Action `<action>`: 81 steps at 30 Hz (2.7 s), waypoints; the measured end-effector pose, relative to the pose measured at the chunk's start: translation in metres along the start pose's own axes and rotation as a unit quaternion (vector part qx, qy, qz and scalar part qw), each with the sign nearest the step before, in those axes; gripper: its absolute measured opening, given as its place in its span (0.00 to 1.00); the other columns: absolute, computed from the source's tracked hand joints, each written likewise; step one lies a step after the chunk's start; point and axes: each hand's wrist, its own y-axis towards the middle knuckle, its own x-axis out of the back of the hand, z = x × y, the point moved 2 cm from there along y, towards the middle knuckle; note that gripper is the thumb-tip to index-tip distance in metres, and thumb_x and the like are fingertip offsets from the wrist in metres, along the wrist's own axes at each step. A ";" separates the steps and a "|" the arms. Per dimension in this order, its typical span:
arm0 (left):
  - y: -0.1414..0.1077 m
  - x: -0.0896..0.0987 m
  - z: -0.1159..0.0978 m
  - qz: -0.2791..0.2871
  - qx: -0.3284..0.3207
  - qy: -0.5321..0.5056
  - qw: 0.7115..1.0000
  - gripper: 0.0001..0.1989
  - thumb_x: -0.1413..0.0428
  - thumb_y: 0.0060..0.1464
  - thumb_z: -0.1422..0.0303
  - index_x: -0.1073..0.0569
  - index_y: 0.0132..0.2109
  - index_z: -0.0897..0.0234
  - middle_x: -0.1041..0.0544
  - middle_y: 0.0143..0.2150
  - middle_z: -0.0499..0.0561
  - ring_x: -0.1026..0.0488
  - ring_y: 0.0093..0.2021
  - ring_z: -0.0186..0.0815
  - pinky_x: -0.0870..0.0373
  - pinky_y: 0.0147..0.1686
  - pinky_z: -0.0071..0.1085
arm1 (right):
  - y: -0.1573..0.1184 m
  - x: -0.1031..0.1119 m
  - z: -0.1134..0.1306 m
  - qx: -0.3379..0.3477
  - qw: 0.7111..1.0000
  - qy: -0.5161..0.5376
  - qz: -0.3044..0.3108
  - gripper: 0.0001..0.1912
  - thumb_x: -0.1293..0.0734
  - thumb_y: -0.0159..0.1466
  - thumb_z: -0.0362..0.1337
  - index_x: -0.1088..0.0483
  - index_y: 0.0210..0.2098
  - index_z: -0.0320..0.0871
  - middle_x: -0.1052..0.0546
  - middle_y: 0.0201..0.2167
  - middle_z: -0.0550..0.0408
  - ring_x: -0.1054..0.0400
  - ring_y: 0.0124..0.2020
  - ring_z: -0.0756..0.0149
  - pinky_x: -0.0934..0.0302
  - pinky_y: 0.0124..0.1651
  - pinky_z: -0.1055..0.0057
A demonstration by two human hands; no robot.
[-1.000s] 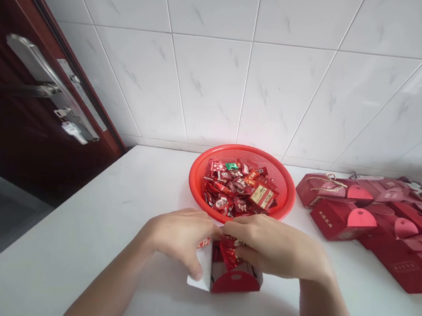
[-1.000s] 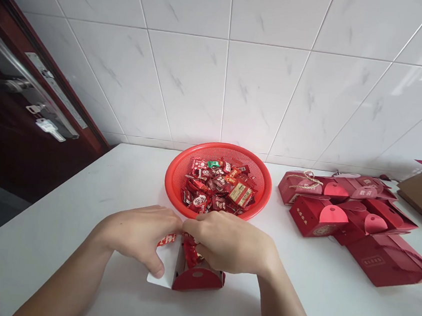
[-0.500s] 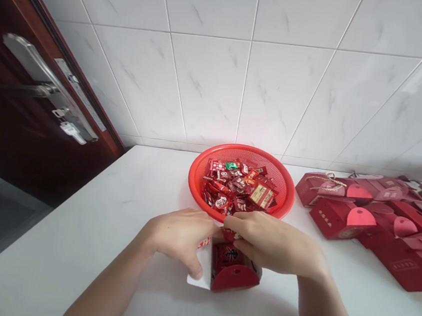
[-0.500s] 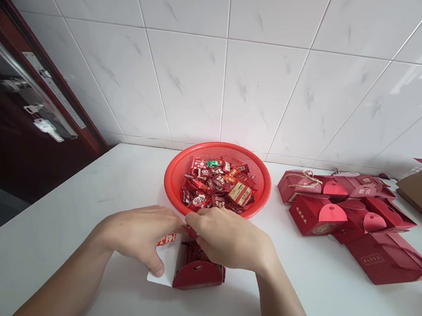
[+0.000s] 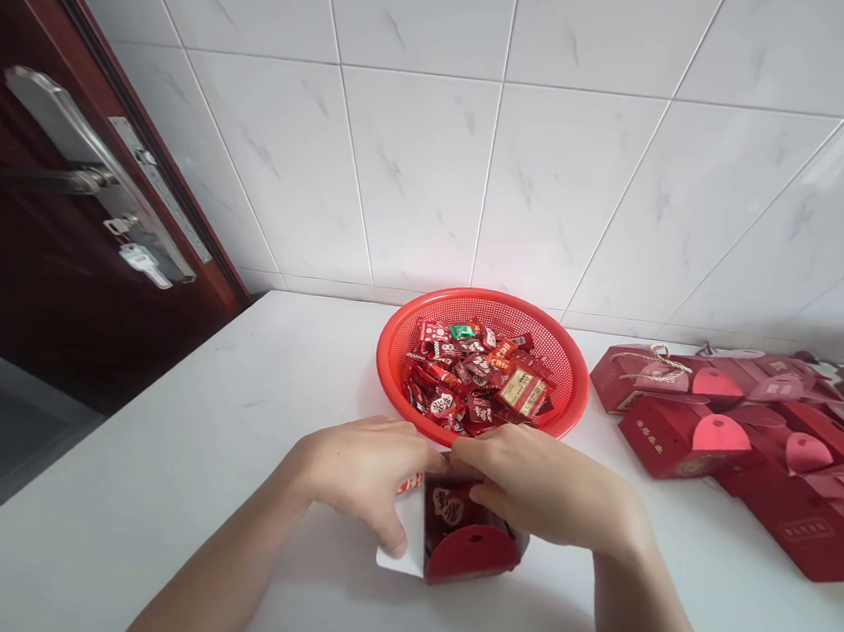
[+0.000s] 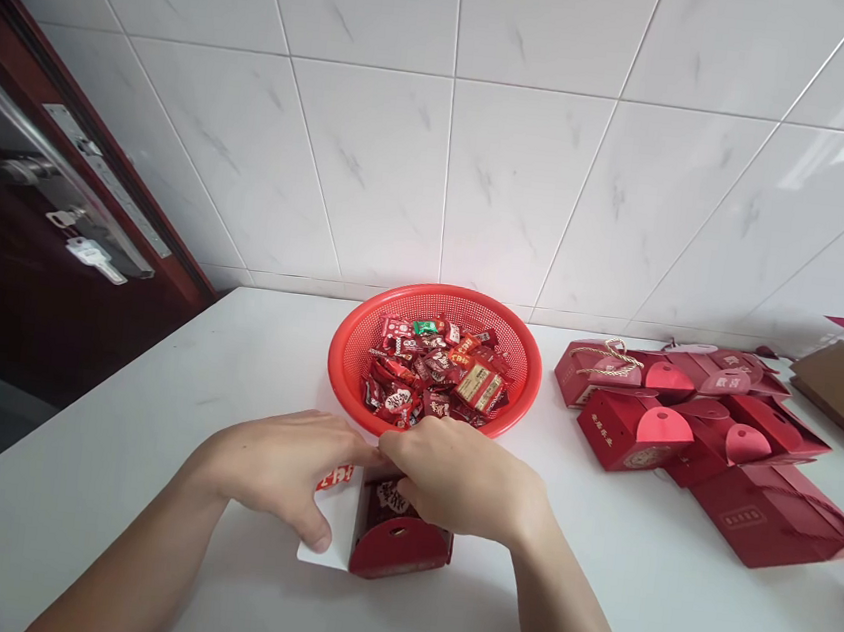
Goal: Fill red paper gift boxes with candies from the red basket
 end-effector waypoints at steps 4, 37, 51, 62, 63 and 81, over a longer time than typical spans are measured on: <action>0.000 0.003 -0.002 0.012 -0.019 -0.033 0.999 0.18 0.33 0.40 0.64 0.25 0.40 0.60 0.28 0.32 0.44 0.32 0.32 0.36 0.41 0.29 0.28 | -0.001 0.003 0.001 0.002 1.000 0.011 0.003 0.14 0.37 0.63 0.23 0.25 0.43 0.42 0.20 0.36 0.51 0.26 0.36 0.61 0.42 0.34 0.71; -0.004 -0.005 -0.020 -0.168 0.006 -0.055 0.984 0.28 0.42 0.54 0.70 0.34 0.62 0.56 0.29 0.55 0.54 0.27 0.50 0.44 0.30 0.46 0.37 | -0.016 0.014 -0.011 -0.045 0.996 -0.071 -0.035 0.02 0.31 0.64 0.32 0.27 0.33 0.43 0.23 0.28 0.57 0.32 0.27 0.66 0.53 0.27 0.70; -0.005 -0.006 -0.022 -0.083 0.043 0.003 0.996 0.13 0.46 0.60 0.65 0.20 0.49 0.53 0.32 0.39 0.52 0.29 0.40 0.43 0.36 0.37 0.34 | -0.009 0.007 -0.011 -0.056 0.995 -0.067 0.043 0.06 0.33 0.62 0.30 0.26 0.29 0.42 0.32 0.20 0.59 0.46 0.20 0.70 0.56 0.25 0.70; -0.005 -0.028 -0.031 -0.091 0.074 -0.080 0.990 0.34 0.32 0.43 0.52 0.28 0.56 0.57 0.35 0.61 0.58 0.29 0.55 0.56 0.26 0.48 0.42 | -0.004 0.003 -0.010 -0.037 0.996 -0.069 0.053 0.06 0.33 0.62 0.31 0.30 0.28 0.41 0.34 0.20 0.61 0.46 0.20 0.72 0.56 0.24 0.70; -0.005 -0.028 -0.031 -0.093 0.073 -0.088 0.989 0.34 0.32 0.43 0.52 0.28 0.56 0.57 0.36 0.63 0.59 0.29 0.57 0.57 0.26 0.49 0.43 | -0.004 0.003 -0.010 -0.029 0.996 -0.064 0.058 0.04 0.33 0.62 0.31 0.29 0.30 0.41 0.33 0.21 0.61 0.45 0.21 0.72 0.56 0.25 0.70; 0.005 -0.022 -0.021 -0.086 0.056 -0.167 0.981 0.37 0.34 0.43 0.42 0.24 0.58 0.51 0.36 0.65 0.55 0.40 0.68 0.58 0.31 0.57 0.42 | -0.001 0.001 -0.019 0.032 0.994 0.028 0.100 0.16 0.28 0.61 0.30 0.22 0.50 0.43 0.18 0.36 0.53 0.26 0.34 0.63 0.43 0.31 0.73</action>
